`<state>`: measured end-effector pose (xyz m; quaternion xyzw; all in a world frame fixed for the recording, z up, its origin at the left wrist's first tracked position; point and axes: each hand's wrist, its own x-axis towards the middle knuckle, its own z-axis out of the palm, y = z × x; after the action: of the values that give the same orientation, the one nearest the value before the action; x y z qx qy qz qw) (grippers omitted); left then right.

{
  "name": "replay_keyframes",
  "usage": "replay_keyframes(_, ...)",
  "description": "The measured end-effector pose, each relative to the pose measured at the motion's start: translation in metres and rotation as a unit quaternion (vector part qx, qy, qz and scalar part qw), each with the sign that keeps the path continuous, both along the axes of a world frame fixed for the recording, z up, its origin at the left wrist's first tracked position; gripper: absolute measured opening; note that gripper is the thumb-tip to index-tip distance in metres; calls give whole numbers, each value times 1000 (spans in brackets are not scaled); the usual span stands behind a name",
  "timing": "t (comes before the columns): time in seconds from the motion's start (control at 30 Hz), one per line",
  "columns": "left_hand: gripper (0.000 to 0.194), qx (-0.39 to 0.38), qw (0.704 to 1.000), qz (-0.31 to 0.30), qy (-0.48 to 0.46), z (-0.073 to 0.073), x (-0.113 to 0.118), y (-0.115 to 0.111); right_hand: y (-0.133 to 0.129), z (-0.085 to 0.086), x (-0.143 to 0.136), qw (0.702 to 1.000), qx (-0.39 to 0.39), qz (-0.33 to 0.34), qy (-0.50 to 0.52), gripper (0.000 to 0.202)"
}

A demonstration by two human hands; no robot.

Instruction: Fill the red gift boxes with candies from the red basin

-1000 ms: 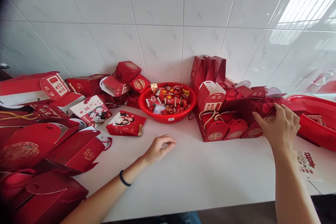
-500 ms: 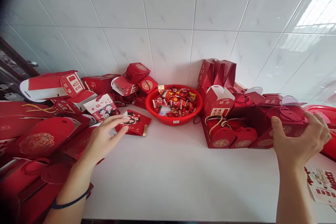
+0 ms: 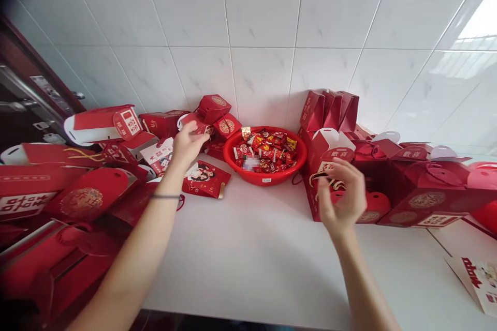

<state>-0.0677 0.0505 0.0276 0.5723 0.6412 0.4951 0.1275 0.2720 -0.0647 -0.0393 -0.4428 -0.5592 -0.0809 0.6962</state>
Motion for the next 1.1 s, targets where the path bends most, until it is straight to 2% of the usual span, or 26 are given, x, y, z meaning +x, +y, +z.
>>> replay_keyframes(0.1, 75, 3, 1000, 10, 3, 26, 17, 53, -1, -17, -16, 996, 21, 42, -73, 18)
replay_keyframes(0.17, 76, 1, 1000, 9, 4, 34, 18, 75, -1, -25, -21, 994, 6, 45, -102, 22)
replay_keyframes(0.27, 54, -3, 1000, 3, -4, 34, 13, 89, 1, -32, -24, 993, -9, 42, -113, 28)
replay_keyframes(0.33, 36, 10, 1000, 1, -13, 31, 9, 90, 1, -34, -24, 993, -15, 44, -108, 28)
replay_keyframes(0.4, 30, 49, 998, 3, -29, 30, 5, 87, 1, -35, -24, 993, -24, 50, -102, 26)
replay_keyframes(0.53, 17, 174, 980, 3, -94, 42, -1, 65, 1, -39, -21, 993, -71, 71, -60, 20)
replay_keyframes(0.6, 8, 232, 966, -38, -112, 51, -2, 41, 1, -41, -20, 990, -112, 90, -5, 21)
replay_keyframes(0.63, 10, 273, 950, -91, -120, 54, -1, 26, 1, -41, -19, 986, -129, 103, 28, 23)
replay_keyframes(0.67, 12, 281, 939, -170, -105, 57, 0, 10, 2, -40, -18, 981, -143, 117, 62, 24)
replay_keyframes(0.73, 12, 254, 930, -257, -70, 59, 6, -24, 2, -38, -17, 969, -162, 141, 123, 26)
replay_keyframes(0.77, 10, 235, 910, -341, -31, 56, 11, -39, 2, -36, -17, 964, -166, 148, 147, 26)
replay_keyframes(0.83, 14, 181, 870, -457, 30, 45, 22, -65, 1, -32, -17, 957, -173, 152, 175, 25)
replay_keyframes(0.9, 17, 119, 844, -516, 84, 28, 34, -82, 0, -30, -17, 956, -178, 154, 176, 25)
replay_keyframes(1.0, 17, 39, 833, -543, 103, -2, 47, -94, 0, -30, -17, 963, -167, 162, 136, 24)
replay_keyframes(1.1, 11, 0, 841, -533, 90, -21, 53, -95, -1, -32, -20, 973, -147, 173, 44, 19)
